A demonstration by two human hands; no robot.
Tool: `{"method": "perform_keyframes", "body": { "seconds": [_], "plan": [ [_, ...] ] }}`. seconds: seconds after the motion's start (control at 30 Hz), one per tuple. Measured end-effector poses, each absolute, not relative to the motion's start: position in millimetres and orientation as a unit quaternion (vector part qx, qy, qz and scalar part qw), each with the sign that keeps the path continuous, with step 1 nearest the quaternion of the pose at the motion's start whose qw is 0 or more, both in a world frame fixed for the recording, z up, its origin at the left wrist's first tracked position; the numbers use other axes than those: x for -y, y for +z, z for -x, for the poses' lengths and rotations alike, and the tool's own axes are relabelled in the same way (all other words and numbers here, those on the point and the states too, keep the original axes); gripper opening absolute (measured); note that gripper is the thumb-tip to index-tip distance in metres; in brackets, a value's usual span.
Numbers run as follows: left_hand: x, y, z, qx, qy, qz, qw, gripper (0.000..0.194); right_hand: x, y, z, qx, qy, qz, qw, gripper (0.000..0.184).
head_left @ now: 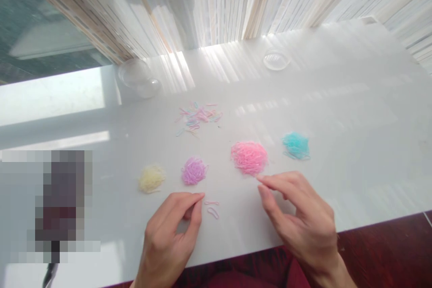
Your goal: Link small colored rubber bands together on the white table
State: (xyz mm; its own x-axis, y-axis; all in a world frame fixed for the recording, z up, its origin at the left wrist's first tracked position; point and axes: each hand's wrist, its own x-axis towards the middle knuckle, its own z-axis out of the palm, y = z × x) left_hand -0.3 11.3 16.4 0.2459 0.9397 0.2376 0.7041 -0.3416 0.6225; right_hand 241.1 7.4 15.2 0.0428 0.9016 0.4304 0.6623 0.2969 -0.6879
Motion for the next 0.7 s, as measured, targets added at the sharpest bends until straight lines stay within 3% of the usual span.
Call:
{"method": "perform_keyframes", "body": {
  "seconds": [0.13, 0.23, 0.5, 0.7],
  "plan": [
    [-12.9, 22.6, 9.5, -0.503, 0.239, -0.797, 0.235, 0.02, 0.4, 9.6, -215.3, 0.749, 0.216, 0.501, 0.377, 0.017],
    [-13.2, 20.4, 9.0, -0.479, 0.229, -0.818, 0.221, 0.021, 3.9, 3.7, -203.0, 0.764, 0.204, 0.505, 0.345, 0.014],
    [-14.4, 1.8, -2.4, -0.458, 0.265, -0.838, 0.129, 0.019, 3.6, -2.9, -189.4, 0.76, 0.175, 0.516, 0.354, 0.01],
    [-13.6, -2.7, -2.8, -0.458, 0.297, -0.826, 0.143, 0.016, 0.9, -6.3, -186.0, 0.776, 0.146, 0.502, 0.353, 0.01]
  ]
}}
